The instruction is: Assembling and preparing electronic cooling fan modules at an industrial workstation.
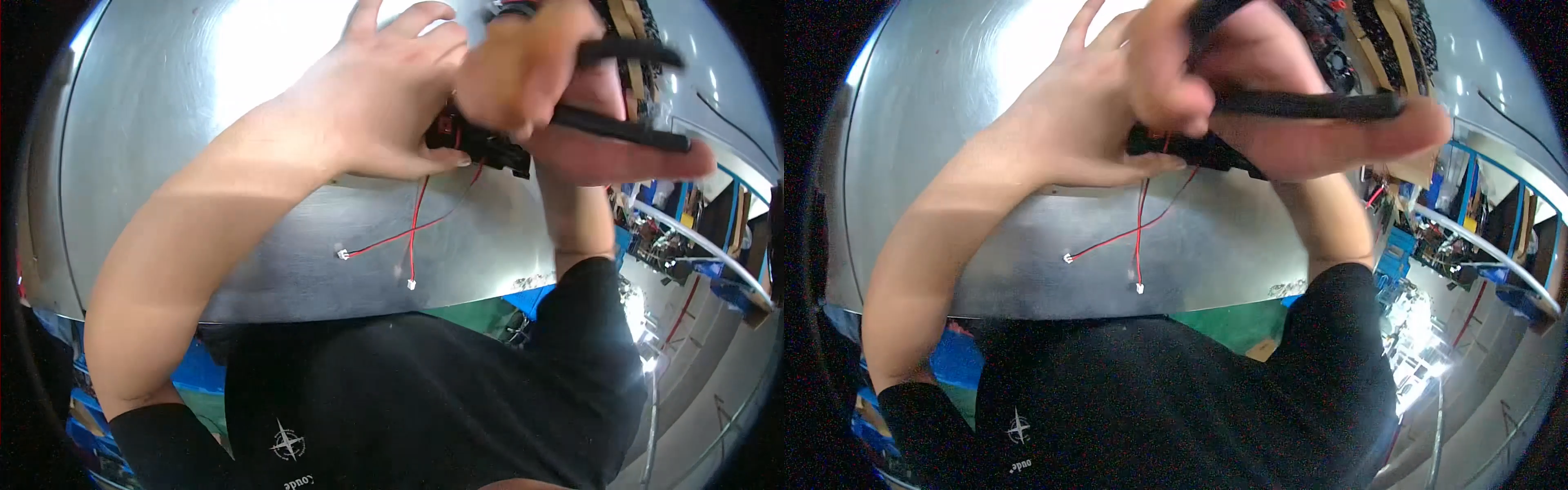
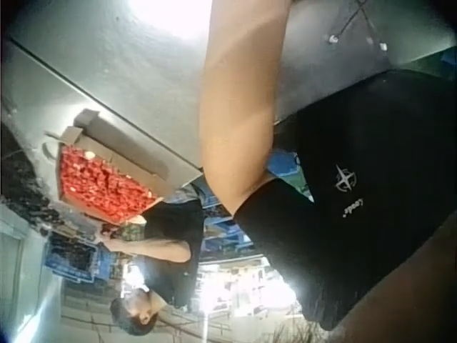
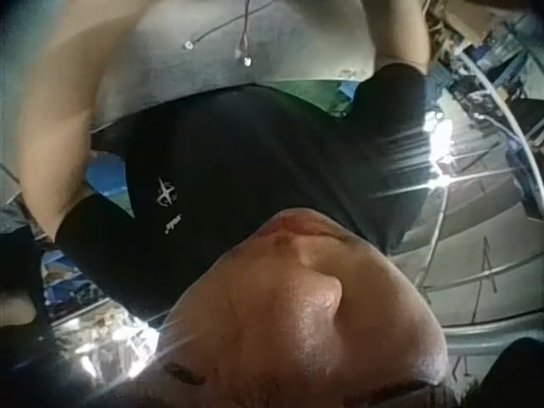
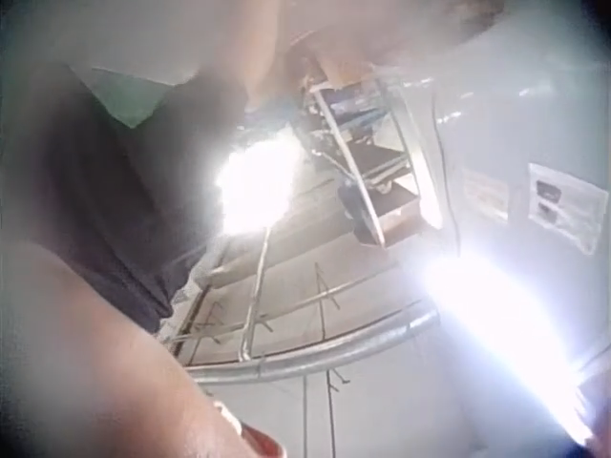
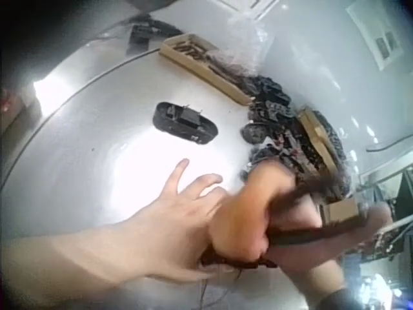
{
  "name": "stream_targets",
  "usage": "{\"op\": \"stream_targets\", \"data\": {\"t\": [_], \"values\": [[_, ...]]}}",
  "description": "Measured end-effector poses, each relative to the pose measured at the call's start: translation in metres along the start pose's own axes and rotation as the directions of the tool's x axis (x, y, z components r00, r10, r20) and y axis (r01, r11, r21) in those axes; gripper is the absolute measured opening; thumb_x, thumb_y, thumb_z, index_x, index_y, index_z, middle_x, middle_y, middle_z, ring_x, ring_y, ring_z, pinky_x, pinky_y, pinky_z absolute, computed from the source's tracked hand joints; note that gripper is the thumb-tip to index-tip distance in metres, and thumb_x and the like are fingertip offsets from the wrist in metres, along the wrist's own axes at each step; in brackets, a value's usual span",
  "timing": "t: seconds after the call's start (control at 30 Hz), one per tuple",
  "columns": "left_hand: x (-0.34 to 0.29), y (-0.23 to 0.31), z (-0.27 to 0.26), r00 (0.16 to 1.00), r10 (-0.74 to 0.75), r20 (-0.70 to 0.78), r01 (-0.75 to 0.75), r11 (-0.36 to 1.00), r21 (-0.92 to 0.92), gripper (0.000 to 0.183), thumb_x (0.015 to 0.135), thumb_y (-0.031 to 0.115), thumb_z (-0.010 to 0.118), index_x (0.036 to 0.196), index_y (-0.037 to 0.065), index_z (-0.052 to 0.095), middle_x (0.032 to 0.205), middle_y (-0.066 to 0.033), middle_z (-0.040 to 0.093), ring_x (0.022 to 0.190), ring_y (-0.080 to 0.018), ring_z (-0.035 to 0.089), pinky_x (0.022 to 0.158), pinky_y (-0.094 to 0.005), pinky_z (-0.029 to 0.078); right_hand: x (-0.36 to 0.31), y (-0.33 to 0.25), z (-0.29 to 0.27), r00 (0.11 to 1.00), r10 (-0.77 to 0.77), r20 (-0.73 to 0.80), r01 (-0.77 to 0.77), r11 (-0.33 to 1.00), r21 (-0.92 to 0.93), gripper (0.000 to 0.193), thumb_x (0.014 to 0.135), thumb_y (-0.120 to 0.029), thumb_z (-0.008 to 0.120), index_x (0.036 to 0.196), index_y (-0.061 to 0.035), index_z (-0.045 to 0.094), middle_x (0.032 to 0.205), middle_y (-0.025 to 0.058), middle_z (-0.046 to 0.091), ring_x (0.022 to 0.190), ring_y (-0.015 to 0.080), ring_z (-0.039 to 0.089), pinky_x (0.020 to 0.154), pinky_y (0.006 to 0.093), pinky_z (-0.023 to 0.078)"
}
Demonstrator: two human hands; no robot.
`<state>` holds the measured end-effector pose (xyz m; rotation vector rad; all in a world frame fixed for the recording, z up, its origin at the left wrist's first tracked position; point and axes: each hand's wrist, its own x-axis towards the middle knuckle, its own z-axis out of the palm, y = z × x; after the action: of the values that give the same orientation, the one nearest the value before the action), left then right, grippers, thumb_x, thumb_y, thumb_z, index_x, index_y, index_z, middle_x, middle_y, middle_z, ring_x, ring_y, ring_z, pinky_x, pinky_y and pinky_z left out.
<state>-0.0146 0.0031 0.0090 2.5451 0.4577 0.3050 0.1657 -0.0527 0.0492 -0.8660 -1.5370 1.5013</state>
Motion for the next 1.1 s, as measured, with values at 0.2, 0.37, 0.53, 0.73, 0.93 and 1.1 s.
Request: {"op": "stream_targets", "data": {"t": [0.2,0.37,0.53,0.73,0.93,1.1], "values": [[0.001,0.006,0.021,0.986,-0.01,-0.165,0.028,0.994,0.108,0.069,0.079,0.056,0.072,0.109,-0.004,0.059,0.119,-0.0209,0.057,0.137,-0.041,0.043,0.116,-0.074,0.021,-0.017,-0.001,0.05,0.736,-0.179,-0.653,0.108,0.983,-0.147,0.086,0.085,-0.089,0.05,0.101,-0.0041,0.056,0.073,0.0084,0.051,0.058,0.0198,0.047,0.059,0.0368,0.039],[-0.002,0.002,0.034,0.963,0.011,-0.271,0.029,0.989,0.143,0.068,0.077,0.055,0.073,0.11,-0.004,0.058,0.119,-0.0208,0.057,0.137,-0.0424,0.043,0.116,-0.0746,0.018,-0.015,-0.003,0.058,0.678,0.029,-0.734,0.449,0.775,0.445,0.119,0.06,-0.11,0.04,0.115,-0.0046,0.051,0.084,0.0076,0.049,0.076,0.0188,0.046,0.07,0.0349,0.039],[0.0,0.004,0.035,0.955,-0.001,-0.295,0.034,0.994,0.107,0.067,0.077,0.054,0.073,0.109,-0.003,0.058,0.119,-0.0206,0.057,0.137,-0.0426,0.043,0.115,-0.0746,0.018,-0.026,0.019,0.04,0.762,0.048,-0.645,0.317,0.842,0.437,0.122,0.06,-0.111,0.036,0.115,-0.0033,0.05,0.082,0.0073,0.048,0.076,0.0176,0.044,0.073,0.0333,0.039],[-0.003,0.003,0.033,0.932,0.056,-0.359,-0.021,0.995,0.101,0.068,0.079,0.054,0.073,0.11,-0.004,0.059,0.119,-0.0212,0.057,0.137,-0.0416,0.043,0.116,-0.0736,0.018,-0.019,0.01,0.05,0.788,-0.023,-0.615,0.396,0.784,0.478,0.117,0.059,-0.111,0.036,0.107,-0.0054,0.05,0.078,0.0043,0.045,0.067,0.0157,0.042,0.065,0.0315,0.038],[0.004,0.015,0.02,0.978,-0.001,-0.209,0.033,0.988,0.15,0.07,0.079,0.056,0.073,0.109,-0.006,0.061,0.12,-0.0229,0.056,0.137,-0.0417,0.043,0.116,-0.0731,0.019,-0.034,0.026,0.025,0.911,-0.363,-0.199,0.37,0.929,0.0,0.112,0.059,-0.107,0.049,0.108,-0.006,0.051,0.081,0.0017,0.042,0.068,0.0136,0.041,0.062,0.0311,0.034],[0.004,0.011,0.03,0.96,0.027,-0.279,0.002,0.994,0.106,0.074,0.079,0.056,0.074,0.112,-0.008,0.06,0.122,-0.0244,0.056,0.137,-0.0427,0.044,0.115,-0.0739,0.021,-0.037,0.018,0.012,0.883,-0.356,-0.307,0.398,0.913,0.086,0.116,0.06,-0.106,0.051,0.116,-0.0049,0.053,0.081,0.0017,0.042,0.068,0.0139,0.041,0.064,0.03,0.034]]}}
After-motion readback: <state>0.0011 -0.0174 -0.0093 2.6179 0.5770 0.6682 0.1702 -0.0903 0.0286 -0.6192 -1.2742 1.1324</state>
